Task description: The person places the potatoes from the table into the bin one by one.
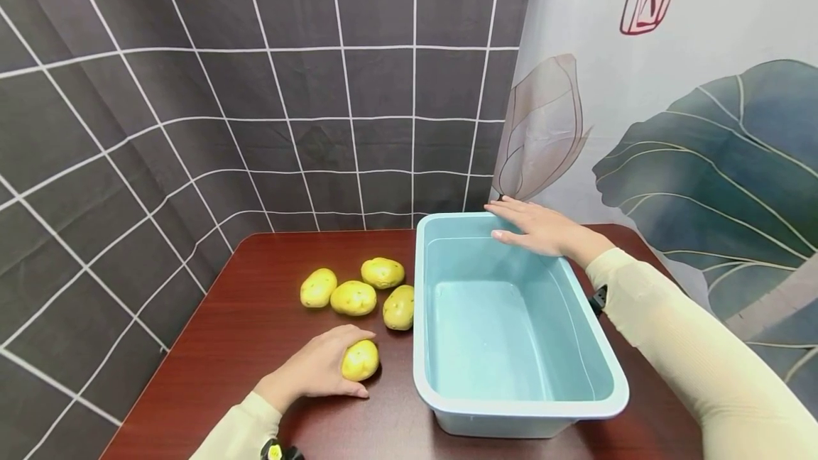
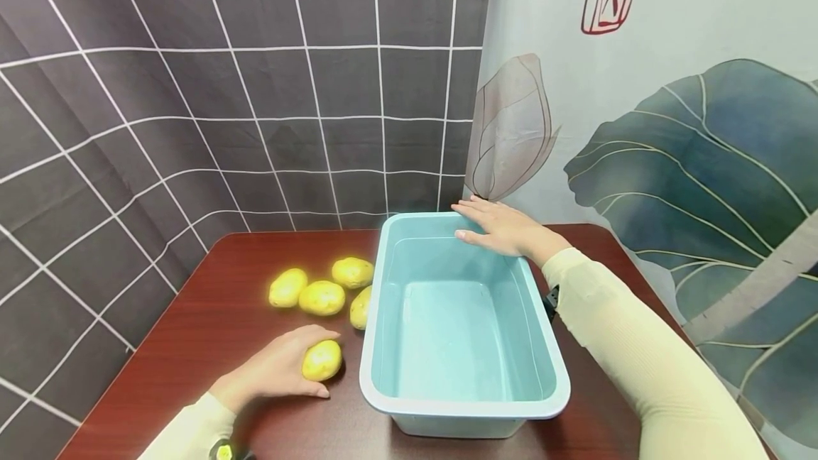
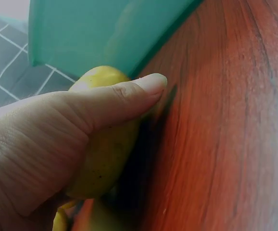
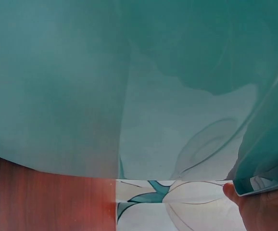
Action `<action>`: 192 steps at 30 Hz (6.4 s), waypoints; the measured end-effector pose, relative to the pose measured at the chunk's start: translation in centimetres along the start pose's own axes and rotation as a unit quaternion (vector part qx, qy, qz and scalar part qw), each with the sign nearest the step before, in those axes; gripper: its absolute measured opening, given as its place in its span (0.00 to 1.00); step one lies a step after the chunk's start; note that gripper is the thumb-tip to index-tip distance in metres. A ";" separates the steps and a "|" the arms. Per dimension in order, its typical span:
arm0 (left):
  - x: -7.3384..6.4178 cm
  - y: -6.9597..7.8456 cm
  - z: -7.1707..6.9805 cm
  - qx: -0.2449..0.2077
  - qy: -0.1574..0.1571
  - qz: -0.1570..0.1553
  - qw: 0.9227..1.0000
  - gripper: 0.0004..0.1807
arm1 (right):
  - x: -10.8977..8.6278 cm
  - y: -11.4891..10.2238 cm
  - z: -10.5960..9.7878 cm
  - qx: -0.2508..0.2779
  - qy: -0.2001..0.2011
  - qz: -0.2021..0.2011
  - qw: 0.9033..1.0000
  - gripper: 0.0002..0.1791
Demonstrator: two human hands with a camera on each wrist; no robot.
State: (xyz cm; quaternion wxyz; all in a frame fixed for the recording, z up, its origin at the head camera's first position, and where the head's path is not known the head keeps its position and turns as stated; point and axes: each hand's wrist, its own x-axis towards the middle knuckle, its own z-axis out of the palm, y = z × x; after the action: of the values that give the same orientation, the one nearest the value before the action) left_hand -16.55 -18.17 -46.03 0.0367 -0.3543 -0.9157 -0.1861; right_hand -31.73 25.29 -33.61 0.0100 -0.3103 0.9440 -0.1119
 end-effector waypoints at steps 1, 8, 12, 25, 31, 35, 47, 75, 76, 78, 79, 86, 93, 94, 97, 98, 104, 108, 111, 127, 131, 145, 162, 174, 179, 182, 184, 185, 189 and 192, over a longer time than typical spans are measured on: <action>0.1 0.0 0.1 -0.001 -0.001 -0.002 1.000 0.47 | 0.0 0.0 0.0 0.002 0.001 0.000 1.000 0.40; 0.8 0.0 0.9 -0.019 0.012 -0.026 0.999 0.44 | 0.0 0.1 0.1 0.001 0.000 0.005 1.000 0.40; 0.9 -0.1 1.4 -0.023 0.034 -0.040 0.998 0.42 | 0.0 -0.1 -0.1 0.002 -0.005 0.007 1.000 0.40; 1.3 0.5 1.5 -0.044 0.123 -0.050 0.990 0.37 | 0.1 -0.1 -0.2 -0.001 -0.002 0.008 1.000 0.40; 1.7 0.9 0.9 -0.046 0.171 -0.025 0.984 0.34 | 0.1 -0.2 -0.2 0.001 -0.003 0.011 1.000 0.40; 2.1 1.3 0.4 -0.056 0.197 -0.002 0.979 0.33 | 0.0 -0.2 -0.2 0.003 -0.002 0.013 1.000 0.40; 2.7 3.4 -1.7 -0.082 0.205 0.026 0.975 0.36 | 0.0 -0.1 -0.2 0.002 0.000 0.014 1.000 0.40; 6.5 7.4 -7.5 -0.079 0.223 0.121 0.964 0.36 | 0.1 -0.4 -0.1 0.004 -0.016 0.007 1.000 0.41; 6.7 7.6 -7.8 -0.079 0.216 0.124 0.965 0.36 | 0.2 -0.4 -0.1 0.006 -0.016 0.007 1.000 0.41; 7.2 7.9 -8.2 -0.080 0.201 0.133 0.967 0.35 | 0.2 -0.4 -0.1 0.006 -0.019 0.008 1.000 0.41; 7.5 8.0 -8.5 -0.079 0.192 0.135 0.969 0.35 | 0.2 -0.4 -0.1 0.005 -0.019 0.009 1.000 0.42; 9.6 9.1 -10.0 -0.039 0.144 0.159 0.976 0.32 | -0.1 -0.1 -0.2 0.009 -0.014 0.008 1.000 0.39; 11.7 10.3 -10.6 0.011 0.097 0.162 0.982 0.31 | -0.1 -0.2 0.0 0.019 -0.011 0.016 1.000 0.37; 12.0 10.4 -10.6 0.017 0.089 0.162 0.983 0.30 | -0.1 -0.2 0.1 0.018 -0.011 0.016 1.000 0.37; 12.9 10.8 -10.8 0.038 0.063 0.161 0.984 0.29 | -0.1 -0.2 0.1 0.020 -0.012 0.015 1.000 0.37; 13.2 10.9 -10.8 0.044 0.055 0.162 0.984 0.29 | -0.1 -0.2 0.1 0.019 -0.012 0.013 1.000 0.37; 14.9 11.6 -11.1 0.064 0.012 0.164 0.984 0.30 | -0.1 -0.3 -0.1 0.008 0.002 0.002 1.000 0.37; 15.8 12.1 -11.1 0.067 -0.016 0.163 0.984 0.29 | 0.0 -0.3 -0.1 -0.002 0.013 -0.003 1.000 0.38; 16.5 12.5 -10.9 0.065 -0.031 0.169 0.983 0.28 | 0.0 -0.3 -0.1 -0.008 0.014 -0.005 1.000 0.39; 20.9 14.8 -9.0 0.057 -0.114 0.148 0.981 0.28 | -0.3 -0.2 -0.2 0.004 0.002 -0.003 1.000 0.39; 21.9 15.2 -8.7 0.036 -0.123 0.142 0.982 0.28 | -0.4 -0.2 -0.2 0.004 0.001 -0.003 1.000 0.39; 24.3 16.9 -5.8 -0.011 -0.177 0.137 0.974 0.34 | -0.3 0.0 -0.2 0.014 0.002 -0.001 1.000 0.38; 24.9 16.0 -2.5 -0.007 -0.225 0.096 0.970 0.35 | -0.2 -0.1 0.0 0.008 0.005 -0.008 1.000 0.39; 24.7 15.9 -2.0 0.010 -0.263 0.110 0.959 0.35 | -0.3 -0.3 0.2 0.004 0.006 -0.011 1.000 0.39; 24.7 15.6 -2.0 -0.002 -0.283 0.100 0.954 0.37 | -0.3 -0.4 0.3 0.004 0.005 -0.006 1.000 0.40; 24.7 15.6 -1.9 0.001 -0.284 0.103 0.953 0.38 | -0.3 -0.4 0.2 0.006 0.003 0.000 1.000 0.40; 24.7 15.7 -1.9 0.005 -0.283 0.102 0.954 0.39 | -0.3 -0.3 0.2 0.005 0.004 0.001 1.000 0.40; 24.7 15.7 -1.9 0.007 -0.282 0.101 0.954 0.39 | -0.3 -0.3 0.2 0.005 0.005 0.001 1.000 0.40; 24.7 15.7 -1.7 0.013 -0.290 0.090 0.953 0.37 | -0.4 -0.4 0.2 0.004 0.005 0.000 1.000 0.41; 24.7 15.6 -1.5 0.015 -0.299 0.085 0.950 0.34 | -0.5 -0.4 0.2 0.008 0.003 -0.001 1.000 0.40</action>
State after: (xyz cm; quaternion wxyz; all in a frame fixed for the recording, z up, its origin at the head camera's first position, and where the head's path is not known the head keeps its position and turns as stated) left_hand -24.75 7.55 -34.82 -0.2179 -0.4695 -0.8539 -0.0538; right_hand -31.04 25.21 -33.72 0.0091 -0.3103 0.9430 -0.1201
